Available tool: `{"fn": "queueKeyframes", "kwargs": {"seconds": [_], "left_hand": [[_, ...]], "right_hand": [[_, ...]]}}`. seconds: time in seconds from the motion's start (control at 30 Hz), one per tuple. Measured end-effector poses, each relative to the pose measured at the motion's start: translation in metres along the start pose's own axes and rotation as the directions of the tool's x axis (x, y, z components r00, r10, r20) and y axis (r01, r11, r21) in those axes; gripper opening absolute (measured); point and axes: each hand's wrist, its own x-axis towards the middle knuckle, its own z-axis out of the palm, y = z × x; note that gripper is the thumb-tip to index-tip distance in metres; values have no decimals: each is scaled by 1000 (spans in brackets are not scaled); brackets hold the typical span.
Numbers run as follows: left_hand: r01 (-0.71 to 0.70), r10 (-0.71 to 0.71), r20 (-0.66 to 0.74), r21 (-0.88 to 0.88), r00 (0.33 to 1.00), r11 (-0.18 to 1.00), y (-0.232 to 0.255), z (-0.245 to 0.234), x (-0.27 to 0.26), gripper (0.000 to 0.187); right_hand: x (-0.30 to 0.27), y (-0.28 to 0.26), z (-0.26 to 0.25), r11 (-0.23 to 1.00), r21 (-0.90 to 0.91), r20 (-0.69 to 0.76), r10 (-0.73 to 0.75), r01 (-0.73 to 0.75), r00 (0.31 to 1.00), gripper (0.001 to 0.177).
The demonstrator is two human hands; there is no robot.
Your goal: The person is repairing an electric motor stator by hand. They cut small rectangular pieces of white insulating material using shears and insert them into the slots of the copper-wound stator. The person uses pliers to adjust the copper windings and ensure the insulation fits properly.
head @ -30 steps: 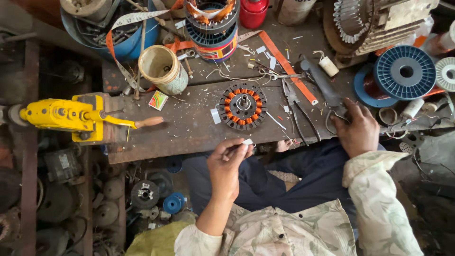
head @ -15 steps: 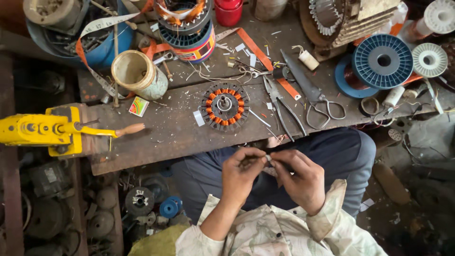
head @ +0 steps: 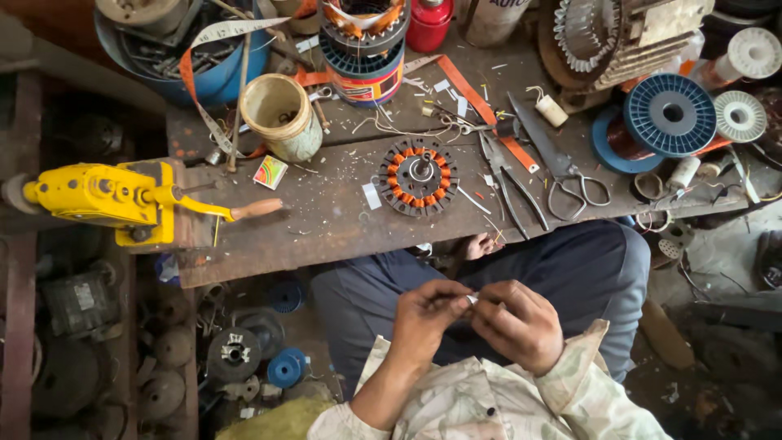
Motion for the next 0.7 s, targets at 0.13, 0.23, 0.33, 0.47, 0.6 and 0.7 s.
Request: {"fn": "queueKeyframes", "kwargs": {"seconds": [0.13, 0.23, 0.33, 0.47, 0.6, 0.7], "left_hand": [[-69, 69, -2, -12, 998, 998, -4, -9, -6, 11], [-132, 132, -16, -7, 991, 991, -3, -12, -9, 11], [-156, 158, -22, 61, 987, 986, 1, -16, -10, 10], [-190, 200, -25, 219, 979, 957, 3, -18, -6, 7], [-108, 117, -58, 137, 991, 985, 6, -19, 2, 10], [-8, 1, -67, -104, 998, 995, 2, -29, 7, 14]], "right_hand": [[-12, -21, 14, 919, 151, -47, 375, -365, 926, 21], [-13, -28, 22, 800, 296, -34, 554, -521, 832, 21], [-11, -31, 29, 765, 349, -30, 586, -541, 810, 16], [-7, -28, 32, 777, 358, -20, 561, -517, 828, 15], [1, -23, 34, 789, 327, -42, 561, -519, 827, 14], [8, -11, 34, 728, 452, 3, 576, -515, 817, 20]]}}
